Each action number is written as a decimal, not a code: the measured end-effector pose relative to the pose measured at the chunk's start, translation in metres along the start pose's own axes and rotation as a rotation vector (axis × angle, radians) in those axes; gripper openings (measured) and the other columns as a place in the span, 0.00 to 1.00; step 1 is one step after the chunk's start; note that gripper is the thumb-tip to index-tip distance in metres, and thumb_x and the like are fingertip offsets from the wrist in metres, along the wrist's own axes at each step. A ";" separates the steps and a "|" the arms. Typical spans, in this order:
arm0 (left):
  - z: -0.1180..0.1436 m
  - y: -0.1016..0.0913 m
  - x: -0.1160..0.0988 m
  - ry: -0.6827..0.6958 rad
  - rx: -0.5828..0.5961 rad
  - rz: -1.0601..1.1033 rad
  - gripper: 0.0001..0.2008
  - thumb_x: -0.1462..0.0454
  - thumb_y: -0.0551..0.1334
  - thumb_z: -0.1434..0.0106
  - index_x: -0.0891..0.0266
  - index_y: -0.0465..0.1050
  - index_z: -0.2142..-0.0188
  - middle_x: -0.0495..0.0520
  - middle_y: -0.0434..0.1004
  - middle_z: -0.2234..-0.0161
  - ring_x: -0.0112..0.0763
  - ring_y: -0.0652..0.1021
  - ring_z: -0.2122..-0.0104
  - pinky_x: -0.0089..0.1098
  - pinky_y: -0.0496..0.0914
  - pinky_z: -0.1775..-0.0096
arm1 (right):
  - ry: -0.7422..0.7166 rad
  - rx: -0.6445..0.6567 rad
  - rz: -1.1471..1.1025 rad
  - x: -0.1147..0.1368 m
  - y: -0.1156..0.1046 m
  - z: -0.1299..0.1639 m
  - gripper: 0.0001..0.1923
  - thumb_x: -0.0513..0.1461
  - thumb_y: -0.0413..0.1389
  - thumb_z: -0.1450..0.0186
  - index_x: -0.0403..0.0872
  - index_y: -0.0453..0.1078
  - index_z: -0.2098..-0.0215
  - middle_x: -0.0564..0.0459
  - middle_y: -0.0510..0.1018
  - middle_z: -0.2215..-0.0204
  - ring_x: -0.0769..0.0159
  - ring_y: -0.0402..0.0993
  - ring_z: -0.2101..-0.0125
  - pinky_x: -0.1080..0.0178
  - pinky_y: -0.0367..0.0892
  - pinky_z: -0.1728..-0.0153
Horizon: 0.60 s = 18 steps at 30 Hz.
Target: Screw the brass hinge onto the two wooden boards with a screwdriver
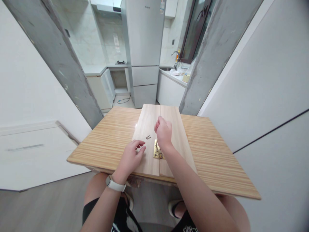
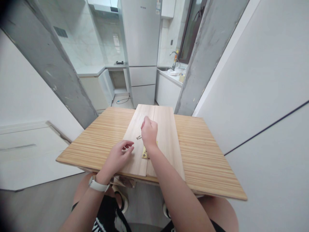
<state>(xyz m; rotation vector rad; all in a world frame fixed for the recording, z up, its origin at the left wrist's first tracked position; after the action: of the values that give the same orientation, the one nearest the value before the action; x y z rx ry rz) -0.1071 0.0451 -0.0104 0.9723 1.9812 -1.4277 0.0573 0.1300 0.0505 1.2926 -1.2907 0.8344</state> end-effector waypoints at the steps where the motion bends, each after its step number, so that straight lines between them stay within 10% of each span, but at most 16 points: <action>1: -0.003 0.001 -0.003 0.003 0.008 0.018 0.09 0.61 0.62 0.32 0.58 0.79 0.55 0.55 0.82 0.59 0.37 0.79 0.58 0.38 0.72 0.55 | 0.034 0.061 -0.025 -0.001 0.004 -0.002 0.26 0.51 0.53 0.32 0.53 0.49 0.83 0.59 0.54 0.87 0.70 0.50 0.84 0.61 0.48 0.81; 7: -0.031 0.021 -0.032 0.015 0.164 0.292 0.13 0.57 0.64 0.32 0.59 0.79 0.52 0.57 0.83 0.52 0.39 0.81 0.54 0.36 0.75 0.54 | 0.202 0.745 -0.071 0.000 0.041 0.006 0.27 0.48 0.55 0.36 0.52 0.49 0.86 0.61 0.52 0.89 0.71 0.47 0.84 0.62 0.46 0.79; 18: -0.061 0.047 -0.068 0.167 0.183 0.567 0.13 0.66 0.63 0.32 0.64 0.77 0.49 0.61 0.83 0.49 0.41 0.82 0.51 0.38 0.76 0.48 | -0.245 0.452 0.328 0.034 0.014 -0.007 0.22 0.48 0.47 0.28 0.49 0.65 0.77 0.55 0.69 0.75 0.64 0.66 0.69 0.61 0.60 0.63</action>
<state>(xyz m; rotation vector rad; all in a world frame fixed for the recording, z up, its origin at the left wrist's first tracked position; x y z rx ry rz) -0.0284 0.0950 0.0326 1.6227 1.5109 -1.2389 0.0512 0.1315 0.0871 1.5962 -1.5957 1.2838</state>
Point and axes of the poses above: each hand's wrist, its own z-axis away from the middle knuckle, its own y-axis out of the palm, x = y × z, the point moved 10 cm from there along -z, towards the middle knuckle
